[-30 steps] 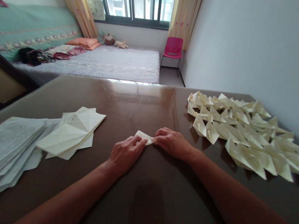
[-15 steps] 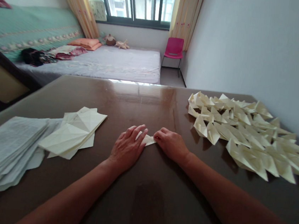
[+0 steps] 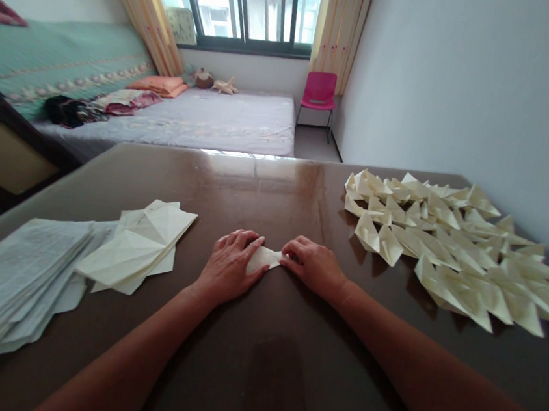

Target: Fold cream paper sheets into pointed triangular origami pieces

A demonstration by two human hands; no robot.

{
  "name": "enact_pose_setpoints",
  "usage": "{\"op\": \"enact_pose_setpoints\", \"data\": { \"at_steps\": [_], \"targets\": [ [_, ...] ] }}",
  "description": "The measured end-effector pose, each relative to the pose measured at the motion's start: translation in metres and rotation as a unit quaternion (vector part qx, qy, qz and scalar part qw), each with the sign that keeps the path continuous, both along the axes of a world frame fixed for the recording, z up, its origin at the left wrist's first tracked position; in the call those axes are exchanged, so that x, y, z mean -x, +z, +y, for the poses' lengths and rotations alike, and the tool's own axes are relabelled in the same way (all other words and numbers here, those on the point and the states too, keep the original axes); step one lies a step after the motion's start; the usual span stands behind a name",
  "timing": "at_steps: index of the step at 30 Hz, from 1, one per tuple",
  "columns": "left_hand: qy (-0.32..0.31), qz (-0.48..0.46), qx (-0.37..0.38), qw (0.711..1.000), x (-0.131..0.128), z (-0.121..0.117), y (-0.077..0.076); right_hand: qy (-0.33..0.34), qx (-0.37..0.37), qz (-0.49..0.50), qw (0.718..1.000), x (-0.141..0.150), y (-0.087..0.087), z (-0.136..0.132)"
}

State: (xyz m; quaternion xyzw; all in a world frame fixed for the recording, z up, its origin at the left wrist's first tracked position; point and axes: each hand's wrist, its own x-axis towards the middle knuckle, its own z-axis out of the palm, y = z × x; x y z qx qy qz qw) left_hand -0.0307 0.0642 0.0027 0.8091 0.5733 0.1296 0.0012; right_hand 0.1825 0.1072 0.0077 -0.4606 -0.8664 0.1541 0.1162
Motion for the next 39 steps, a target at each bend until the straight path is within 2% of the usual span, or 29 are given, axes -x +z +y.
{"op": "enact_pose_setpoints", "data": {
  "at_steps": [5,10,13,17,21,25,27,30,32,35,39],
  "targets": [
    [0.015,-0.031,0.028,0.999,0.002,0.003,0.001,0.002,-0.001,0.012,1.0,0.0,-0.002,0.0],
    [0.021,-0.136,0.074,0.988,-0.001,0.004,-0.001,0.004,0.005,0.048,0.999,-0.001,-0.003,0.0],
    [0.011,-0.178,0.086,0.98,-0.005,0.001,-0.001,0.016,0.016,0.083,0.996,-0.002,-0.005,0.001],
    [-0.022,-0.189,0.078,0.979,-0.008,-0.004,-0.003,0.048,0.027,0.127,0.99,-0.002,-0.007,0.003],
    [-0.045,-0.176,0.032,0.983,-0.007,-0.004,-0.006,0.064,0.032,0.125,0.99,-0.002,-0.004,0.004],
    [-0.047,-0.108,-0.117,0.986,-0.005,-0.006,-0.002,-0.003,0.076,0.085,0.993,-0.002,0.003,0.004],
    [-0.064,-0.065,-0.163,0.982,-0.007,-0.009,0.0,-0.038,0.089,0.068,0.993,-0.003,0.006,0.005],
    [-0.124,-0.026,-0.148,0.981,-0.013,-0.015,0.0,-0.07,0.084,0.034,0.993,-0.001,0.01,0.004],
    [-0.143,-0.007,-0.137,0.98,-0.016,-0.018,-0.002,-0.063,0.095,0.023,0.993,0.001,0.012,0.002],
    [-0.146,0.018,-0.141,0.979,-0.018,-0.02,-0.005,-0.01,0.184,0.042,0.982,0.005,0.014,-0.004],
    [-0.174,0.042,-0.14,0.974,-0.017,-0.022,-0.002,0.056,0.301,0.076,0.949,0.006,0.017,-0.01]
  ]
}}
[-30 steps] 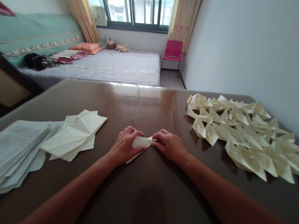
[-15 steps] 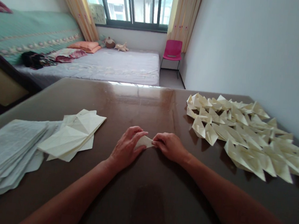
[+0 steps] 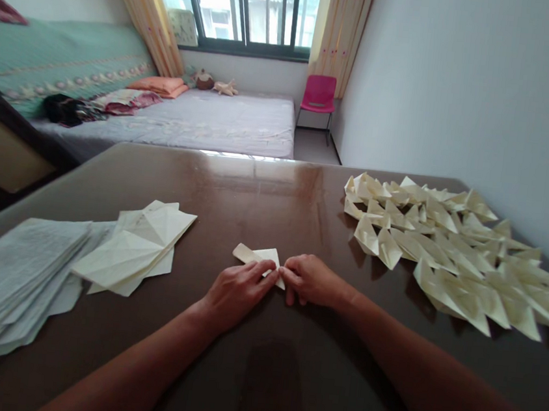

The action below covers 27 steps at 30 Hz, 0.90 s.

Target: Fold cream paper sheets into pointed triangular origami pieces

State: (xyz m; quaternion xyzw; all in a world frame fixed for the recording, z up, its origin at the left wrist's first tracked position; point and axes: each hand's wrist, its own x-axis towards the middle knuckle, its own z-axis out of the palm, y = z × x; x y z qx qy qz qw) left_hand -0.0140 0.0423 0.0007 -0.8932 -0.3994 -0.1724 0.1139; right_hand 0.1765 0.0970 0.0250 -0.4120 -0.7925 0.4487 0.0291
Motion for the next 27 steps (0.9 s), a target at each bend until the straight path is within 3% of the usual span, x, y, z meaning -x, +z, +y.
{"op": "enact_pose_setpoints", "data": {
  "at_steps": [2,4,8,10,13,18,22,27],
  "targets": [
    [-0.009,-0.004,0.014,1.0,0.001,0.0,0.002,0.019,0.033,0.01,0.999,-0.002,0.001,0.001],
    [-0.019,-0.038,0.046,0.998,0.003,0.002,0.002,0.009,0.015,0.012,1.0,-0.006,0.002,0.006],
    [-0.063,-0.153,0.166,0.972,0.012,0.006,0.002,-0.11,-0.176,0.025,0.978,-0.015,-0.004,0.021],
    [-0.081,-0.195,0.225,0.951,0.015,0.007,0.004,-0.151,-0.219,0.046,0.963,-0.019,-0.009,0.028],
    [-0.077,-0.238,0.273,0.929,0.016,0.008,0.007,-0.166,-0.202,0.077,0.962,-0.021,-0.016,0.034],
    [0.003,-0.305,0.313,0.899,0.013,0.012,0.007,-0.159,-0.199,0.092,0.963,-0.019,-0.02,0.032],
    [-0.014,-0.316,0.366,0.875,0.018,0.017,0.005,-0.161,-0.195,0.095,0.963,-0.019,-0.019,0.032],
    [-0.008,-0.327,0.377,0.866,0.022,0.018,0.006,-0.116,-0.111,0.112,0.981,-0.024,-0.02,0.038]
  ]
}}
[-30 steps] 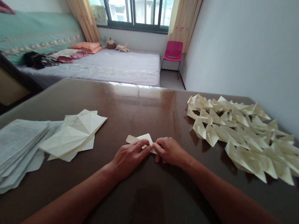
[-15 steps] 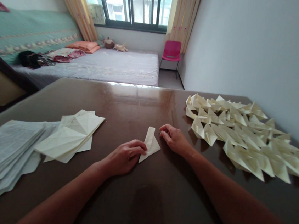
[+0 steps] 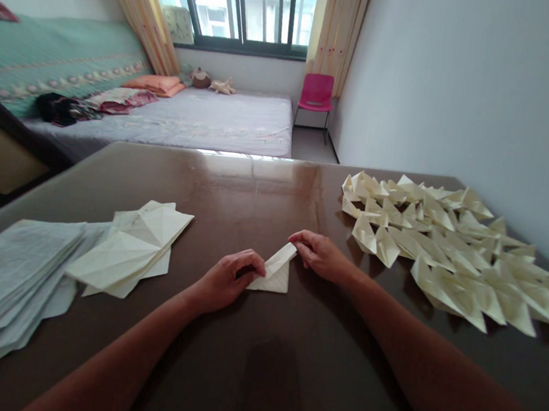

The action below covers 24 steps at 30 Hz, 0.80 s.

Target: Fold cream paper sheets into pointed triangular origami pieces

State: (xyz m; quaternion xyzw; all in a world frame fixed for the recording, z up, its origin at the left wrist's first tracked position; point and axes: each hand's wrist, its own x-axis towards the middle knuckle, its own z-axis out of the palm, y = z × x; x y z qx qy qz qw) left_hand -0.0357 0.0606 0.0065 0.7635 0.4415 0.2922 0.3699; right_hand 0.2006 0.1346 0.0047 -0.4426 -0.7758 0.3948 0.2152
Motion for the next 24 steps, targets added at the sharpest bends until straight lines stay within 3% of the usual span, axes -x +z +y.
{"op": "enact_pose_setpoints", "data": {
  "at_steps": [4,8,12,14,19,24],
  "targets": [
    [0.011,0.014,-0.004,1.0,-0.002,0.0,0.001,0.009,0.062,0.051,0.997,-0.001,-0.007,0.003],
    [0.004,0.033,-0.026,0.999,-0.005,-0.002,0.0,0.006,0.047,0.062,0.997,-0.001,-0.01,0.003],
    [0.002,0.057,-0.049,0.997,-0.002,-0.001,0.0,0.08,0.037,0.059,0.994,-0.004,-0.003,0.002],
    [-0.006,0.073,-0.05,0.996,0.002,0.0,0.002,0.112,-0.006,0.029,0.993,-0.005,0.001,0.001],
    [-0.043,0.094,-0.017,0.995,0.01,0.002,0.011,0.136,-0.218,-0.062,0.964,-0.002,0.008,-0.004],
    [-0.066,0.095,0.028,0.993,0.012,0.003,0.019,0.151,-0.278,-0.107,0.943,0.001,0.005,-0.008]
  ]
}}
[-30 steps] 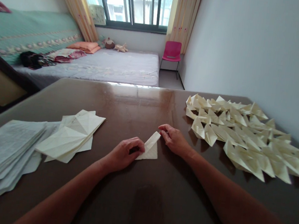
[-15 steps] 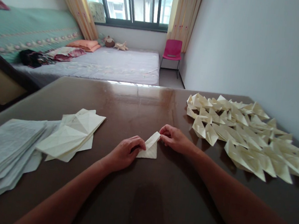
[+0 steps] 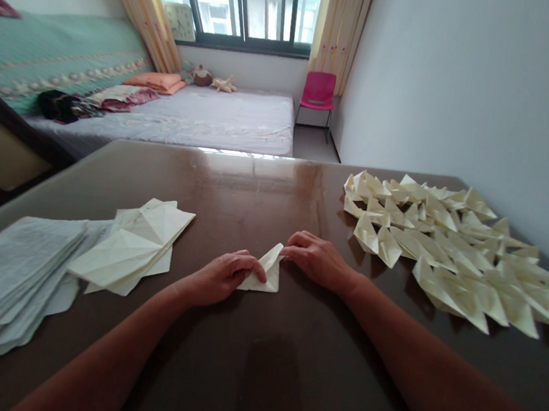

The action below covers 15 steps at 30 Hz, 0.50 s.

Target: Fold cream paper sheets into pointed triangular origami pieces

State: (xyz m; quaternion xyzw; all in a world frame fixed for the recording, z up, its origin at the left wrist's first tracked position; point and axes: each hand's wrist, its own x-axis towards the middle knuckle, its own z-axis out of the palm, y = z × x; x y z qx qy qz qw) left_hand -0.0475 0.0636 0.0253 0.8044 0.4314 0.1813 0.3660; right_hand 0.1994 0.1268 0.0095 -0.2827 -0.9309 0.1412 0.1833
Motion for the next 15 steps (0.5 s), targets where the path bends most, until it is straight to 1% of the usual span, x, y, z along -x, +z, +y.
{"op": "enact_pose_setpoints", "data": {
  "at_steps": [4,6,10,13,15],
  "targets": [
    [0.007,-0.043,0.04,0.998,0.0019,0.0005,0.0022,-0.001,0.012,0.027,1.0,0.0002,-0.0007,-0.001],
    [0.013,-0.078,0.08,0.994,0.0037,0.0005,0.0017,-0.007,0.023,0.047,0.999,0.0002,0.0004,-0.0016],
    [0.021,-0.153,0.167,0.974,0.0077,0.0008,-0.0002,-0.01,0.043,0.071,0.996,0.0006,-0.0006,-0.0007],
    [0.013,-0.157,0.182,0.971,0.0086,0.0015,-0.0011,0.005,0.051,0.074,0.996,0.0004,-0.0046,0.0018],
    [0.009,-0.129,0.159,0.979,0.0071,0.002,-0.0015,0.013,0.049,0.079,0.996,-0.0004,-0.0059,0.0032]
  ]
}}
